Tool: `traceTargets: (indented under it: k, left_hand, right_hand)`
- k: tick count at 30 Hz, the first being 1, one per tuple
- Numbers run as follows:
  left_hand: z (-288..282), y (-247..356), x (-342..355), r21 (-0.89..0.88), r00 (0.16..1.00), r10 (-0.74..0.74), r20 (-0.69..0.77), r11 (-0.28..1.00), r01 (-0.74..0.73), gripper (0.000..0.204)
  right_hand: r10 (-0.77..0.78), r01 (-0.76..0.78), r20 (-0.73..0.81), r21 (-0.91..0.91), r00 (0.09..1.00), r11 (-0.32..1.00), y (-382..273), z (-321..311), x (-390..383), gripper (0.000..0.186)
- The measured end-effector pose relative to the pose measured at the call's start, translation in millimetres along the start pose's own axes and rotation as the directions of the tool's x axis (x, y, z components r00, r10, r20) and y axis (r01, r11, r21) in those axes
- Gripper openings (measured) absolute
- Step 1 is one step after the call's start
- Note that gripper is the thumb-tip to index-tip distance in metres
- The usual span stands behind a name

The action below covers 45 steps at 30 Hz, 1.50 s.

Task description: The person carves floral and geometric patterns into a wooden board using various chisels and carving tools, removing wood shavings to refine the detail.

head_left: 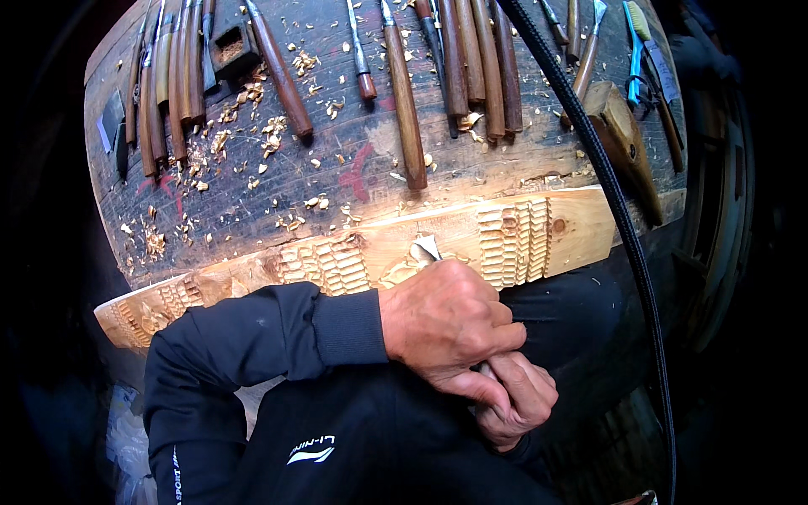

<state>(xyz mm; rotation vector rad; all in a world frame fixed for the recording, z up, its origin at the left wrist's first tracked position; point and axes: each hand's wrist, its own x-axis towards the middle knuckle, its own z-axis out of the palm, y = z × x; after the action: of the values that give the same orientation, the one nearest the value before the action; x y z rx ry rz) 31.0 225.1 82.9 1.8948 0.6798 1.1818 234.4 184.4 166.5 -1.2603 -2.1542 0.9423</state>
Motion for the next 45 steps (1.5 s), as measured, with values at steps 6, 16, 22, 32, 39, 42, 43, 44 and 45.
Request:
traceTargets:
  k: [6,16,22,32,39,42,43,44,45]
  left_hand:
    - [2,0,-2,0.003,0.999,-0.028,0.019,1.0,0.028,0.064]
    - [2,1,-1,0.012,0.999,-0.045,0.022,0.999,0.045,0.061]
    - [2,1,0,0.012,0.998,-0.057,0.019,0.998,0.057,0.06]
    - [3,0,0,0.083,0.998,-0.035,-0.054,0.996,0.04,0.063]
    - [14,3,-6,0.237,0.98,0.184,0.074,0.951,-0.197,0.067]
    - [25,13,-7,0.332,0.977,0.181,0.113,0.92,-0.208,0.053]
    - [32,19,-5,0.404,0.977,0.187,0.103,0.89,-0.212,0.049]
    - [36,22,-2,0.475,0.977,0.193,0.091,0.854,-0.213,0.047]
    - [35,26,6,0.469,0.981,0.178,0.077,0.862,-0.193,0.042]
  right_hand:
    - [-0.03,0.03,-0.031,0.01,0.999,1.0,7,8,-5,0.018]
    - [-0.048,0.048,-0.052,-0.001,0.997,0.999,11,12,-11,0.021]
    - [-0.051,0.052,-0.058,0.023,0.997,0.998,16,12,-9,0.024]
    - [0.004,-0.005,0.013,0.07,1.0,0.998,27,0,8,0.017]
    - [-0.048,0.04,0.112,0.069,0.993,0.997,26,-25,0,0.024]
    - [-0.044,0.041,0.146,0.023,0.988,0.999,26,-40,-7,0.023]
    - [-0.043,0.041,0.153,0.02,0.987,0.999,27,-48,-8,0.023]
    - [-0.043,0.041,0.161,0.017,0.986,0.999,27,-53,-8,0.023]
    - [-0.028,0.023,0.092,0.054,0.995,0.998,28,-54,-5,0.019]
